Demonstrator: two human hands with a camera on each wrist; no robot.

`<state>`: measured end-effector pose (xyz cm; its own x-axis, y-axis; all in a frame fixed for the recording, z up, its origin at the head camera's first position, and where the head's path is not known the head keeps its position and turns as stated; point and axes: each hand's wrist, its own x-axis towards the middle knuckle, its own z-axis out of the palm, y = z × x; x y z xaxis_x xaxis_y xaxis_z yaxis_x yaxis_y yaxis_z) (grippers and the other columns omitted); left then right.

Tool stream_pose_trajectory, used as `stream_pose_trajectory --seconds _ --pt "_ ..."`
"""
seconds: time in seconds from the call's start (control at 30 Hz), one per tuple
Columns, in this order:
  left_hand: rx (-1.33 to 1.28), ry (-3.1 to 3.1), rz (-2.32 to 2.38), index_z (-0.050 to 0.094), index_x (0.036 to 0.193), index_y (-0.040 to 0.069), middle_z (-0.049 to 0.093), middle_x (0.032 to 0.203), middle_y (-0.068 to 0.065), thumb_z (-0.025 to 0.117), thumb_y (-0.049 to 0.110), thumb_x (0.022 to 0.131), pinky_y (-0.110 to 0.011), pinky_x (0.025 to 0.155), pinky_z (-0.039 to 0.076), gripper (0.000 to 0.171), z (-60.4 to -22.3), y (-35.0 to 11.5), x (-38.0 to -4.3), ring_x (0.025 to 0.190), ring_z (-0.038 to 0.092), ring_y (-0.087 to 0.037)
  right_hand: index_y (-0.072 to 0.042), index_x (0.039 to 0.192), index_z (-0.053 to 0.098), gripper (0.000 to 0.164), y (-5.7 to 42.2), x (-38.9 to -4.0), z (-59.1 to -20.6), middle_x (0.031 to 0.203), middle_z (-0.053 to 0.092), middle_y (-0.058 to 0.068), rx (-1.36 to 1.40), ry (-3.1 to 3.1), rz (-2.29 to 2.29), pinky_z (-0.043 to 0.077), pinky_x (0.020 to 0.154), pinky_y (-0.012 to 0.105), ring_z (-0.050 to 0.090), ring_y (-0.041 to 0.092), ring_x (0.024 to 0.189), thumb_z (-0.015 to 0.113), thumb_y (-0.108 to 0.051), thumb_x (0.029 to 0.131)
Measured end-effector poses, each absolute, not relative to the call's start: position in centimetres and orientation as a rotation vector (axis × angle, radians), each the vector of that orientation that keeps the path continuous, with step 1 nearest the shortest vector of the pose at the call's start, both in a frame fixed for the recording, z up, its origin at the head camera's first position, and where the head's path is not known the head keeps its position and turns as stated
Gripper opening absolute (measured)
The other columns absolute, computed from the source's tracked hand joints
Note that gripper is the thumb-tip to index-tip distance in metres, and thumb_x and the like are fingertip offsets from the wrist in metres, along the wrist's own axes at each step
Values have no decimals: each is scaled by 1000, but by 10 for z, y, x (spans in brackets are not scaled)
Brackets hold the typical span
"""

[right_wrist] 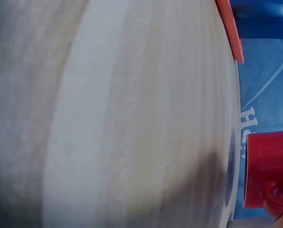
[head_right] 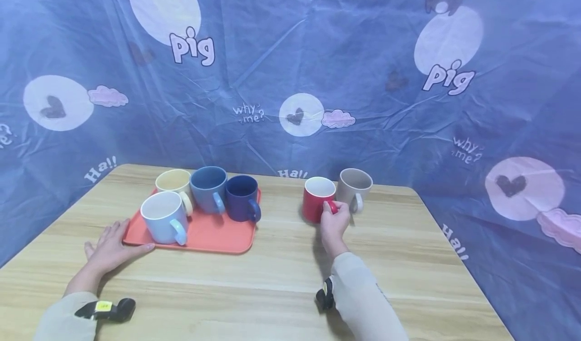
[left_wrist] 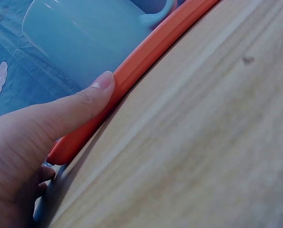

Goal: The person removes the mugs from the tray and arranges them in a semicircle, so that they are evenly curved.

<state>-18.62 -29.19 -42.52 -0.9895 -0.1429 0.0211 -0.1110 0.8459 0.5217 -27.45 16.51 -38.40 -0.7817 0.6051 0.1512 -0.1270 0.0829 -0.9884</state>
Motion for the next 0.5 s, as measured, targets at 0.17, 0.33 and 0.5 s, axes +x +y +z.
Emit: stream_pose_trajectory --seconds 0.17,0.33,0.5 --pt "210 -2965 -835 12 133 -8 7 130 -39 58 67 61 -67 79 -17 114 -424 -291 -186 119 -3 -51 5 86 46 12 169 -278 -388 86 50 15 -476 -1809 1758 44 65 16 49 16 79 56 2 79" --pt "221 -2971 -846 11 133 -8 6 130 -39 58 68 60 -67 79 -17 115 -424 -290 -187 118 -4 -51 6 88 46 14 174 -282 -389 87 50 15 -511 -1852 1717 44 70 22 49 19 83 56 0 80" --pt "229 -2972 -840 11 133 -8 7 130 -38 58 68 60 -67 79 -17 116 -425 -291 -186 119 -4 -51 5 86 47 14 177 -288 -389 81 50 11 -524 -1859 1669 43 67 20 49 18 79 58 0 80"
